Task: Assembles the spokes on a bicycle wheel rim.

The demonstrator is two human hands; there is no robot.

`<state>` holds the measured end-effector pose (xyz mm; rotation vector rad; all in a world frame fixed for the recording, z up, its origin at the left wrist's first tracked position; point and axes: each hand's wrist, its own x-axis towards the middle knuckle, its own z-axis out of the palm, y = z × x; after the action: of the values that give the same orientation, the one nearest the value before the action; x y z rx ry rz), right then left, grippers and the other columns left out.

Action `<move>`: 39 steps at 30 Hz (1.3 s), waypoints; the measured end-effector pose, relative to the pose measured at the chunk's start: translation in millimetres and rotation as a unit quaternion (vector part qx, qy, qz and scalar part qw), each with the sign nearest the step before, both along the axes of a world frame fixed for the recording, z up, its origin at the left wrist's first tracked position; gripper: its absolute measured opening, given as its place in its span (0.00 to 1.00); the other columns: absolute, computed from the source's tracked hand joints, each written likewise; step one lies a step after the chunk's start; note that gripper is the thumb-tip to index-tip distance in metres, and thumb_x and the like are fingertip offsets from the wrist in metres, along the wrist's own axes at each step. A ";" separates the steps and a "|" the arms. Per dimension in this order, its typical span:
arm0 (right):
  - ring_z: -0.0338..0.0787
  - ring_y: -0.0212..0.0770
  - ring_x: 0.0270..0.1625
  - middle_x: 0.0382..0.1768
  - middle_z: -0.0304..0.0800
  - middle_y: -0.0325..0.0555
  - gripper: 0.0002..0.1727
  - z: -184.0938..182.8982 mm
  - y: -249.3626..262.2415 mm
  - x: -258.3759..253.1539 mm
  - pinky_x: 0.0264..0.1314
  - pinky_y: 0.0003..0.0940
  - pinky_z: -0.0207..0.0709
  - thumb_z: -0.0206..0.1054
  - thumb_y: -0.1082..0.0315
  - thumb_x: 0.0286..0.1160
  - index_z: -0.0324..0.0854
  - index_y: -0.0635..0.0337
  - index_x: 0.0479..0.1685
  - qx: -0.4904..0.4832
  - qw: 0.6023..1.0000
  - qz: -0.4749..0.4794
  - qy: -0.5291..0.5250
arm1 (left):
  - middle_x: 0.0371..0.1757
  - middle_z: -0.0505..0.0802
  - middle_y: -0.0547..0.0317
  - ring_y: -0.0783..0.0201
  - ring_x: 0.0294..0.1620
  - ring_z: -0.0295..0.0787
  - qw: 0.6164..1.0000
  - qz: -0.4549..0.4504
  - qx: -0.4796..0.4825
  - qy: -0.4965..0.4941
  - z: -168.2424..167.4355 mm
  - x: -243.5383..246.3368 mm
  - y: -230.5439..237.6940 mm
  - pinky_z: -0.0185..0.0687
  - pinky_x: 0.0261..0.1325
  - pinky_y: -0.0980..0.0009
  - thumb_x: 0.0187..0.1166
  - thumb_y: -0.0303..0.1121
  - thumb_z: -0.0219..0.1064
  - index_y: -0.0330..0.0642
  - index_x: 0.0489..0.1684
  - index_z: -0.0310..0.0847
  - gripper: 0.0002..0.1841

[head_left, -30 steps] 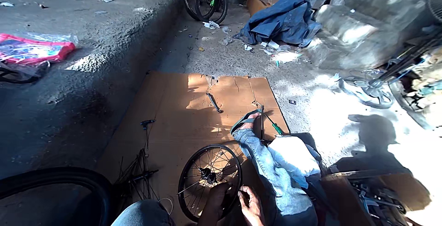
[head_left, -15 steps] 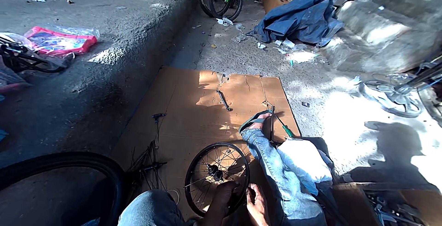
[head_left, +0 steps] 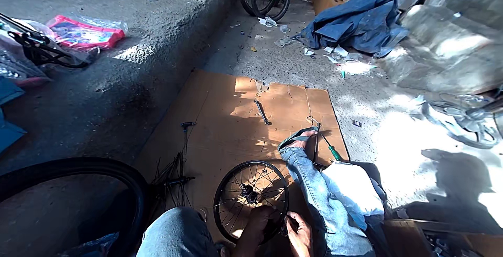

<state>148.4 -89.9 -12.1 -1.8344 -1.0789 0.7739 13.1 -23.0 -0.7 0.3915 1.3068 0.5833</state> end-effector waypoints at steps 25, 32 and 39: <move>0.94 0.30 0.48 0.42 0.97 0.47 0.08 9.4 4.8 4.1 0.57 0.26 0.87 0.76 0.76 0.67 0.93 0.66 0.43 -0.017 0.993 -0.025 0.116 | 0.47 0.91 0.43 0.50 0.47 0.89 0.966 -0.157 0.073 0.191 12.4 -2.6 6.3 0.85 0.54 0.50 0.79 0.50 0.74 0.33 0.55 0.85 0.25; 0.95 0.30 0.48 0.42 0.98 0.47 0.08 10.1 4.2 2.1 0.60 0.28 0.87 0.75 0.75 0.69 0.94 0.65 0.44 0.009 0.998 -0.004 0.068 | 0.73 0.86 0.57 0.54 0.80 0.75 0.681 -0.416 0.411 0.440 23.2 -4.0 14.6 0.58 0.89 0.50 0.81 0.39 0.63 0.50 0.62 0.90 0.16; 0.95 0.35 0.42 0.37 0.97 0.46 0.06 0.2 1.3 3.2 0.54 0.37 0.89 0.76 0.70 0.69 0.93 0.62 0.40 0.001 0.998 0.025 0.062 | 0.58 0.94 0.52 0.53 0.67 0.87 0.681 -0.454 0.480 0.316 10.8 -15.2 26.1 0.78 0.76 0.55 0.84 0.38 0.61 0.43 0.49 0.93 0.14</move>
<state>151.6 -88.6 -11.9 -1.7385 -1.0484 0.9043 -2.2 3.0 10.1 2.1499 1.1144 0.1957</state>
